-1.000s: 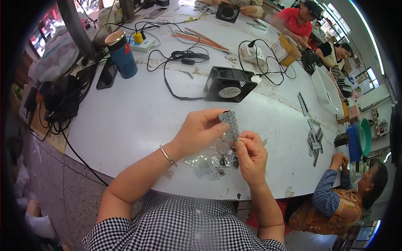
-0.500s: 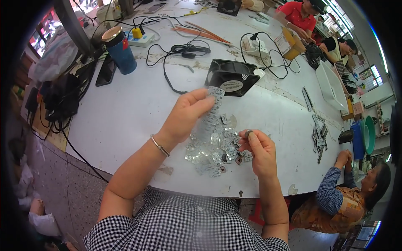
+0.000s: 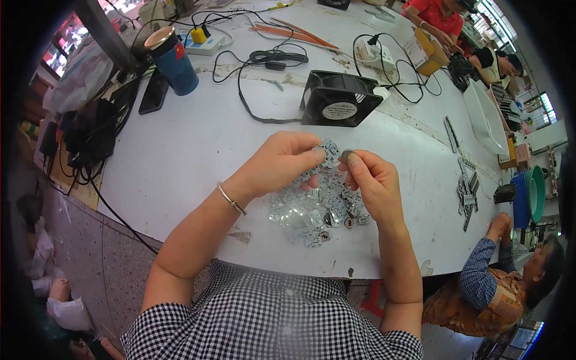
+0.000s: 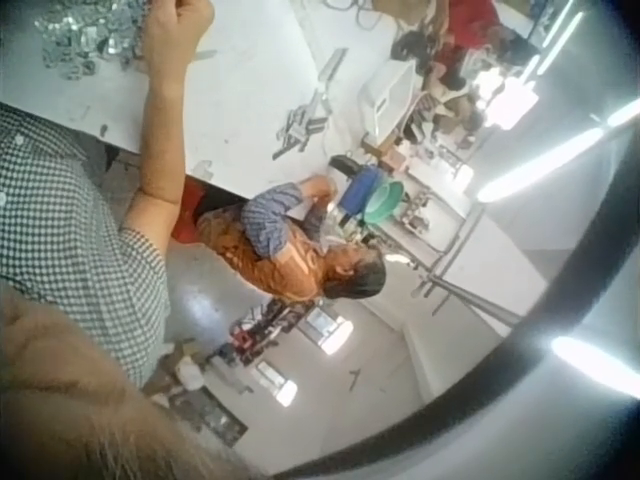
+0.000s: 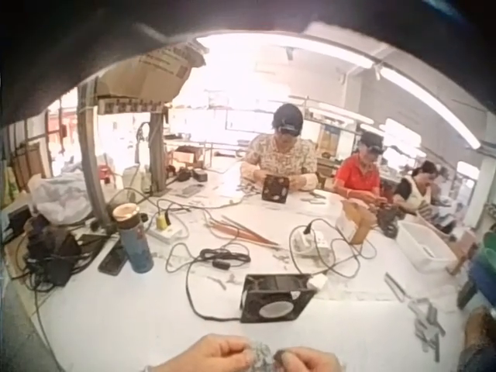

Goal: The recorder is sorting and testing small electronic components, likely LEDs, by pressing them against a test jig on the table.

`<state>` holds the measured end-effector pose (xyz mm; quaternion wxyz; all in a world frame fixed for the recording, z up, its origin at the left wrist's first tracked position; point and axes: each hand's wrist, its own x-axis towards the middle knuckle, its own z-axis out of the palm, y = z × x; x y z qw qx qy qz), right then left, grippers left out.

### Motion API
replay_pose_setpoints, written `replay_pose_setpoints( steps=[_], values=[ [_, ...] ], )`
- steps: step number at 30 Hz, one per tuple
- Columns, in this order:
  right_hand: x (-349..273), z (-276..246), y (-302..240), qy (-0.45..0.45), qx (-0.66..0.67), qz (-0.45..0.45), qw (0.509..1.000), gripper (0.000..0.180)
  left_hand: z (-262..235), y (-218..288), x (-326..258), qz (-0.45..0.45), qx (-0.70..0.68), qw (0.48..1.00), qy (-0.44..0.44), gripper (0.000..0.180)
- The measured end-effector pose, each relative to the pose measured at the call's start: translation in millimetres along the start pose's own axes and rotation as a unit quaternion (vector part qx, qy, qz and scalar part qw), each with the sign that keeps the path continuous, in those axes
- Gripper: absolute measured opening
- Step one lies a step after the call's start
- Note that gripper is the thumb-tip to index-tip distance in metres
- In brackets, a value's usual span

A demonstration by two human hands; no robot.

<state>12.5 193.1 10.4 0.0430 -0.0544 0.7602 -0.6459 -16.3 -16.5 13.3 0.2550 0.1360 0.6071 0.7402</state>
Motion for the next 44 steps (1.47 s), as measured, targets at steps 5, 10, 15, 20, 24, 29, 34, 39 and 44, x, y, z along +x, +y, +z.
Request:
replay_pose_setpoints(
  steps=[5,10,15,20,24,29,34,39,44],
  values=[
    [-5.5,0.2,7.2,0.007,0.008,-0.026,1.000,0.023,1.8,-5.7,2.9,-0.011,0.127,0.992,-0.006,0.021],
    [-4.9,-2.4,11.3,0.018,0.007,-0.055,0.998,0.023,4.4,-10.2,-0.2,0.094,0.291,0.952,0.018,0.020],
    [-6.4,-6.4,16.4,-0.009,-0.094,-0.079,0.992,0.022,6.1,-14.9,1.9,0.113,0.328,0.938,0.008,0.021],
    [-4.0,-8.7,16.1,-0.063,-0.166,-0.083,0.981,0.019,6.0,-13.7,3.9,0.115,0.359,0.926,0.003,0.021],
    [-2.5,-11.4,13.5,-0.091,-0.177,-0.064,0.978,0.017,5.8,-14.2,3.6,0.113,0.376,0.920,0.000,0.020],
    [-4.0,-10.0,10.3,-0.090,-0.171,-0.068,0.979,0.013,6.2,-11.1,3.9,0.106,0.378,0.920,-0.006,0.018],
    [-5.6,-8.4,7.7,-0.067,-0.181,-0.103,0.976,0.013,8.5,-8.4,1.6,0.057,0.316,0.947,-0.026,0.016],
    [-9.1,-12.3,1.2,-0.073,-0.132,-0.097,0.984,0.013,4.7,7.3,-1.0,-0.020,0.264,0.959,-0.100,0.019],
    [-10.1,-18.5,1.1,-0.162,0.059,0.046,0.984,0.015,-1.4,9.5,-2.6,0.014,0.241,0.960,-0.143,0.022]
  ],
)
